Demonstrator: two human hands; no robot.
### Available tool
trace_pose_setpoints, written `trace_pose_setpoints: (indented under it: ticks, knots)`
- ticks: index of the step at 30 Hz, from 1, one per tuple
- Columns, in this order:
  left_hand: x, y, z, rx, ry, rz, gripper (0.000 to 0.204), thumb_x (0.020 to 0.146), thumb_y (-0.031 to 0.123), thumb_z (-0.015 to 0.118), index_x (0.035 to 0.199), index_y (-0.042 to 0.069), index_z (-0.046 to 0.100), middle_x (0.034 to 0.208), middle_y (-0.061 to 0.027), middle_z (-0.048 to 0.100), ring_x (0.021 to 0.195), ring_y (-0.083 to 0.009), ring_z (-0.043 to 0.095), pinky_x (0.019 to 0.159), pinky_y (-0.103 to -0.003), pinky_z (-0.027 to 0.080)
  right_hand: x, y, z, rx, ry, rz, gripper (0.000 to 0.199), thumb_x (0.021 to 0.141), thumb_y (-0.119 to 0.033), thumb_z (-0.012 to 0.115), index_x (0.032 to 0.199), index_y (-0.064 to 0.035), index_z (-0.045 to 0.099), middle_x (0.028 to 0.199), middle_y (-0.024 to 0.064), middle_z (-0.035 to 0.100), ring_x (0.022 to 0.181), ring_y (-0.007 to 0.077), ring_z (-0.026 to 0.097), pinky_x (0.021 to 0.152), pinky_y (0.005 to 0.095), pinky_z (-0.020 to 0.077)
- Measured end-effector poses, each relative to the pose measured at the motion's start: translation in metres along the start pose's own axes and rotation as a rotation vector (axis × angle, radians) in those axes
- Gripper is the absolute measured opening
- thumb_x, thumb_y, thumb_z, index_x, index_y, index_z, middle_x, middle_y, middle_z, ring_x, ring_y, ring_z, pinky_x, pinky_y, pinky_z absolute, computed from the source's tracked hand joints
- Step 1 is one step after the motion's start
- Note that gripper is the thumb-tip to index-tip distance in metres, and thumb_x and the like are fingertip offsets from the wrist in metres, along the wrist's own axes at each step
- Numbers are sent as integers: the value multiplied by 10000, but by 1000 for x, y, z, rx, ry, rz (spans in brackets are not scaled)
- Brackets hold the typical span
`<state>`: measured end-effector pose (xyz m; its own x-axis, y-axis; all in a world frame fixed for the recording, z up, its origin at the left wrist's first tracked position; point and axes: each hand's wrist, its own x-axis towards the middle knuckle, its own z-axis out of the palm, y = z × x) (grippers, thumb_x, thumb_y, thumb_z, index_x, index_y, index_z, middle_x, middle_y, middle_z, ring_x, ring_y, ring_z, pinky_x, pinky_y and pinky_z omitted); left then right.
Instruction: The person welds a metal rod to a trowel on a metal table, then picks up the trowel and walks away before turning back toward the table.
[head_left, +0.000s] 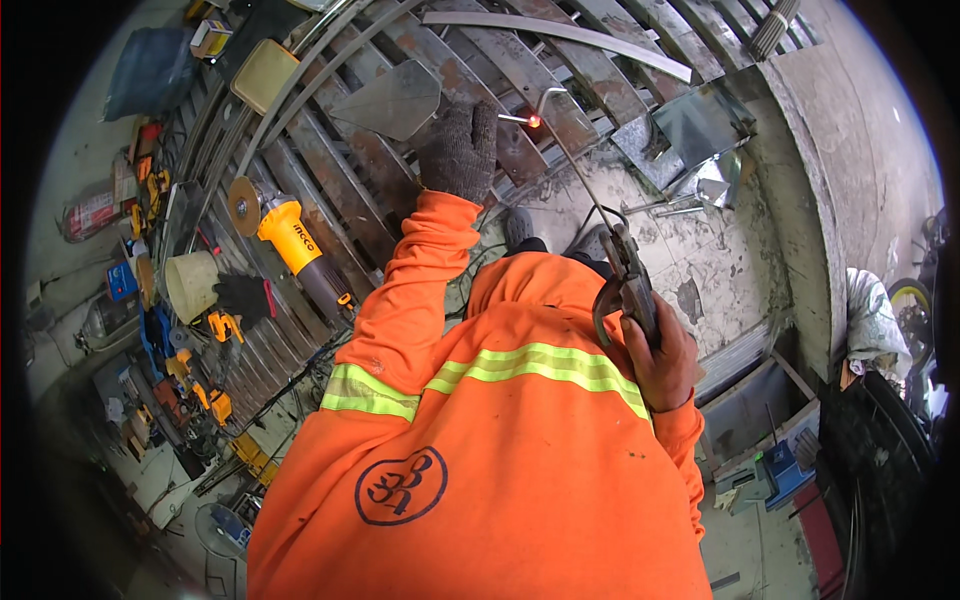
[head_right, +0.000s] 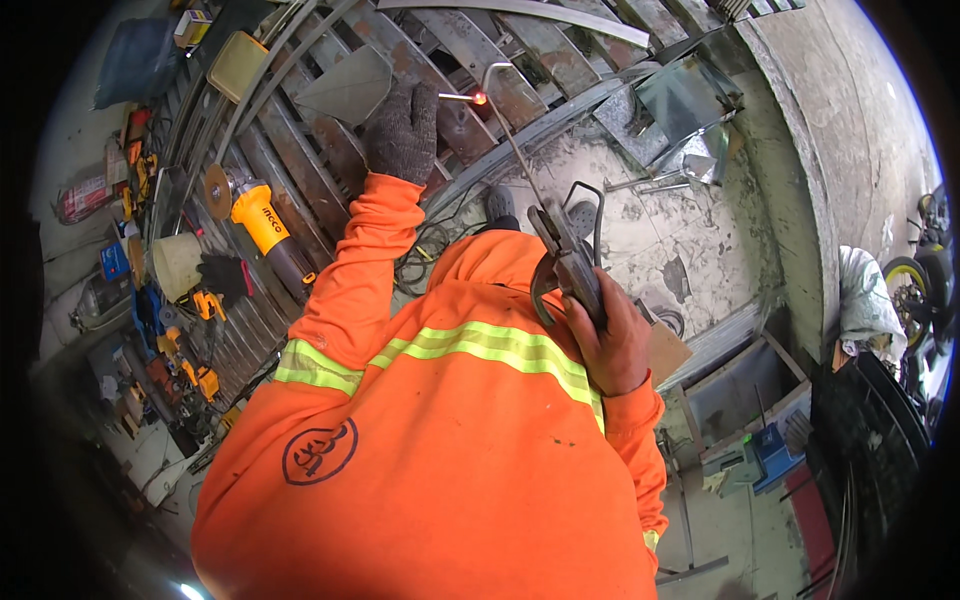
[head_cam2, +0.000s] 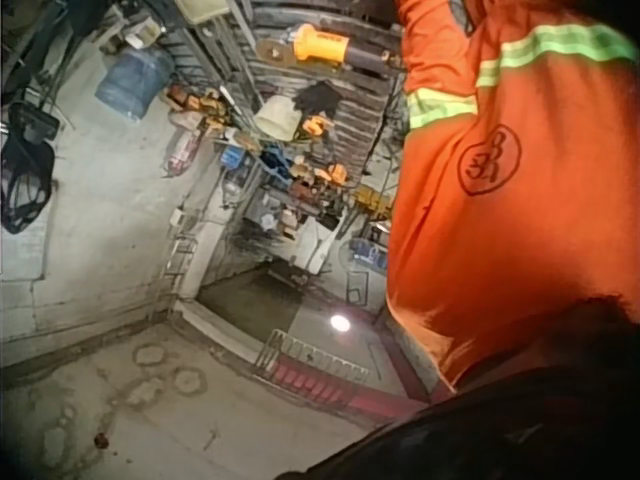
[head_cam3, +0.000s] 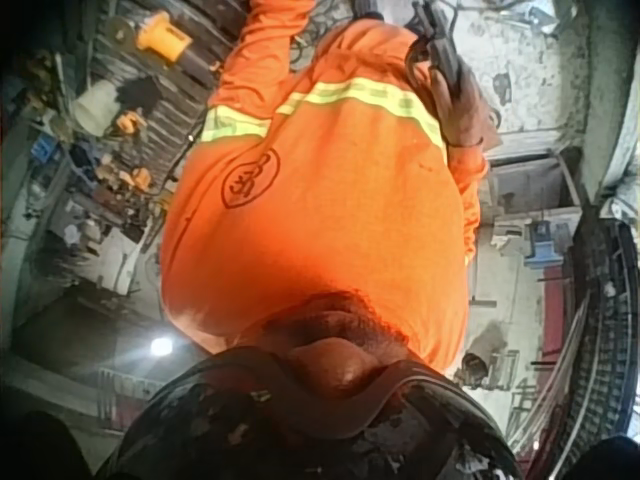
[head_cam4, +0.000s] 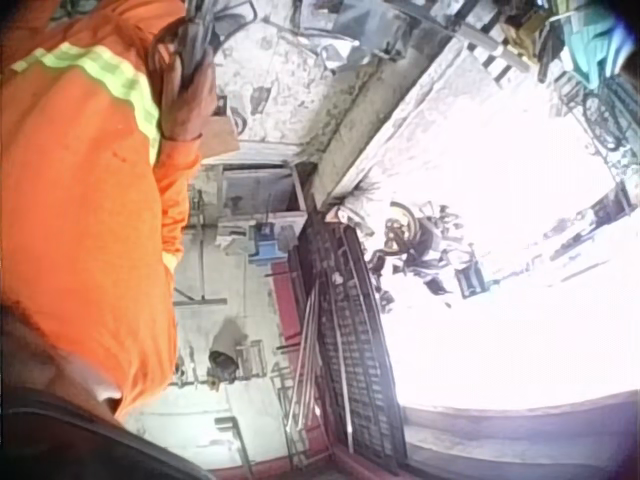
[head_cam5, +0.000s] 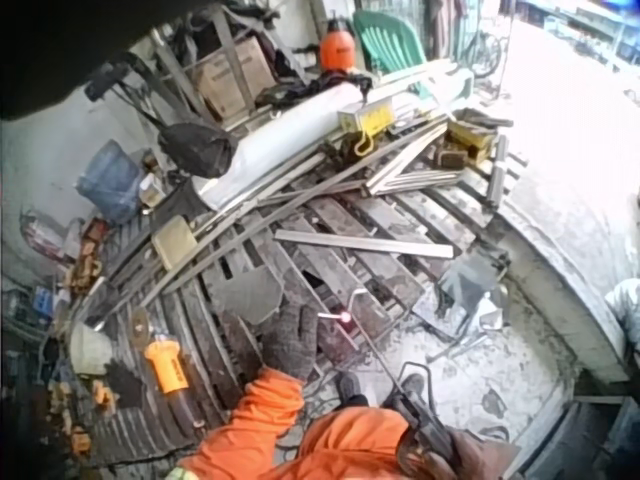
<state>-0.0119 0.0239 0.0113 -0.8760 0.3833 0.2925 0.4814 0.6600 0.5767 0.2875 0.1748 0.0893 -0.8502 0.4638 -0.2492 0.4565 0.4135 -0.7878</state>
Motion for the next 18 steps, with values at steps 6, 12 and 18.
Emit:
trace_pose_setpoints:
  ticks: [6,12,18]
  knots:
    - [1,4,-1,-1,-6,-22,336,988,332,547,985,12,650,899,-234,657,835,-436,626,715,-466,499,4,-2,7,7,9,-10,448,860,-228,728,1215,9,591,997,204,682,858,351,683,744,382,531]
    - [1,3,0,-9,26,22,300,986,312,538,917,38,637,865,-213,649,812,-428,618,697,-495,480,5,-3,8,-29,1,-42,442,861,-220,724,1214,7,583,994,195,682,842,352,677,726,385,528]
    - [2,7,-2,-27,5,-22,357,984,348,549,990,6,651,902,-243,653,843,-449,618,724,-476,494,8,-7,8,-15,-9,-37,436,860,-217,723,1210,3,584,990,194,681,838,355,675,722,391,527]
